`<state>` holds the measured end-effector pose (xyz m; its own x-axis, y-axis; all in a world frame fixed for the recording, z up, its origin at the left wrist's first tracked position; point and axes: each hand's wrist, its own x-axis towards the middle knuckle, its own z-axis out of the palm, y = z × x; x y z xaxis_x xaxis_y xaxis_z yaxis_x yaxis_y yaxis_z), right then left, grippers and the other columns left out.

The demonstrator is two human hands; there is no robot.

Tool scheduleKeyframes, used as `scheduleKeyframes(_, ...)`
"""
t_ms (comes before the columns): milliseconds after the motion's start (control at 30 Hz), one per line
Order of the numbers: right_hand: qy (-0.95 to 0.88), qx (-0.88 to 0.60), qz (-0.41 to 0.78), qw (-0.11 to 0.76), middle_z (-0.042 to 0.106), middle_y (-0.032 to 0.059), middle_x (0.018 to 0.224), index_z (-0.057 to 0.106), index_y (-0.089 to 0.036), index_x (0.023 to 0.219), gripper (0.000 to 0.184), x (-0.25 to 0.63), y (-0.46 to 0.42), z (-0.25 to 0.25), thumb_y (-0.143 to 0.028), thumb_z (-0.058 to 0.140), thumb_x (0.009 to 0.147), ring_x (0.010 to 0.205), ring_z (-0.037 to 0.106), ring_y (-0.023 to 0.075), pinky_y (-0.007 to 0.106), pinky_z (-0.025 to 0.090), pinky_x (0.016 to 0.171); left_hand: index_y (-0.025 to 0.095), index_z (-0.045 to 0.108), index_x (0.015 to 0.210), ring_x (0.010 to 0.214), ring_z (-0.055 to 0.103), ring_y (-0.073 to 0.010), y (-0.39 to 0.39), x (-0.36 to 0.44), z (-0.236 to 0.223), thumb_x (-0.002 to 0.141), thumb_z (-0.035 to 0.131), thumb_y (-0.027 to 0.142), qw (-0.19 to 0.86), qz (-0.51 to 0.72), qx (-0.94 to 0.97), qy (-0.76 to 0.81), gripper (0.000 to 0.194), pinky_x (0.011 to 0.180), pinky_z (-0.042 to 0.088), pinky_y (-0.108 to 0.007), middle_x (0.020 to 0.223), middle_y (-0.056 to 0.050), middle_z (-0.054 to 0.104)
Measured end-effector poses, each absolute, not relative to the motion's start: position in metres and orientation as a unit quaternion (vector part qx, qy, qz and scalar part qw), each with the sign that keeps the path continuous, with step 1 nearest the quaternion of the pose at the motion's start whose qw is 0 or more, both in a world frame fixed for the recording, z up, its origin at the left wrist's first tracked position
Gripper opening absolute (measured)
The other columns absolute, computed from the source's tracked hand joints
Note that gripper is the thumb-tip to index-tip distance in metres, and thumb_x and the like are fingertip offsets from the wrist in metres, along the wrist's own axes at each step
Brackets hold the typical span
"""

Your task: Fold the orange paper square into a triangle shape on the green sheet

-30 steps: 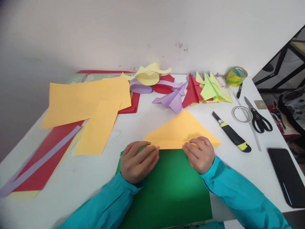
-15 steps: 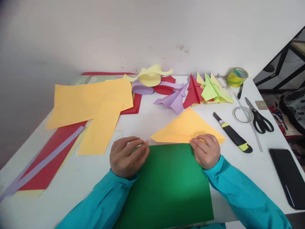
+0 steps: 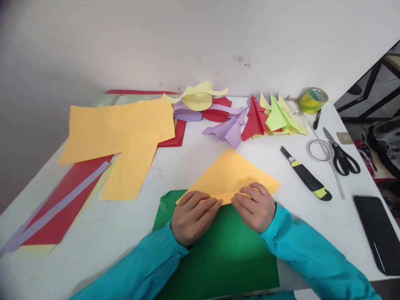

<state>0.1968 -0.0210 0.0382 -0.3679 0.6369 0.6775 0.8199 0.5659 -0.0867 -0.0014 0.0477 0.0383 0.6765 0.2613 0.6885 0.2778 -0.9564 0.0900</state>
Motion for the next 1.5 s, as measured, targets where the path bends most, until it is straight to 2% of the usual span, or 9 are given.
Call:
scheduleKeyframes(367,-0.834,-0.432,-0.134,0.315,0.072,0.0033,0.091,0.065,-0.013,0.093,0.013,0.195,-0.02,0.039,-0.01,0.06,0.081,0.089,0.061,0.0182,0.039,0.046,0.083,0.012,0.062,0.097,0.075,0.059,-0.0192,0.048,-0.003,0.041,0.083,0.053,0.007,0.016,-0.365,-0.921,-0.134,0.017,0.066,0.046,-0.036,0.086,-0.006,0.071)
scheduleKeyframes(867,-0.818,-0.454,-0.175,0.307,0.072,0.0009,0.087,0.065,-0.014,0.089,0.011,0.205,-0.019,0.044,-0.011,0.065,0.078,0.086,0.061,0.0176,0.038,0.045,0.081,0.013,0.063,0.094,0.078,0.063,-0.0222,0.057,-0.01,0.045,0.077,0.061,0.005,0.05,-0.383,-0.911,-0.145,0.019,0.066,0.045,-0.037,0.083,-0.004,0.072)
scheduleKeyframes(1267,-0.789,-0.48,-0.233,0.304,0.073,0.0022,0.082,0.065,-0.017,0.092,0.016,0.233,-0.015,0.05,-0.012,0.065,0.077,0.083,0.064,0.0191,0.037,0.047,0.074,0.019,0.064,0.095,0.074,0.065,-0.0198,0.074,-0.02,0.051,0.075,0.067,0.006,0.09,-0.405,-0.892,-0.181,0.025,0.062,0.044,-0.033,0.076,-0.001,0.071)
scheduleKeyframes(1500,-0.789,-0.481,-0.237,0.3,0.072,0.005,0.082,0.064,-0.014,0.095,0.02,0.239,-0.015,0.05,-0.01,0.064,0.076,0.081,0.063,0.0202,0.036,0.046,0.07,0.018,0.063,0.092,0.073,0.063,-0.0199,0.076,-0.022,0.052,0.074,0.068,0.004,0.09,-0.405,-0.892,-0.18,0.023,0.061,0.044,-0.033,0.075,-0.001,0.071)
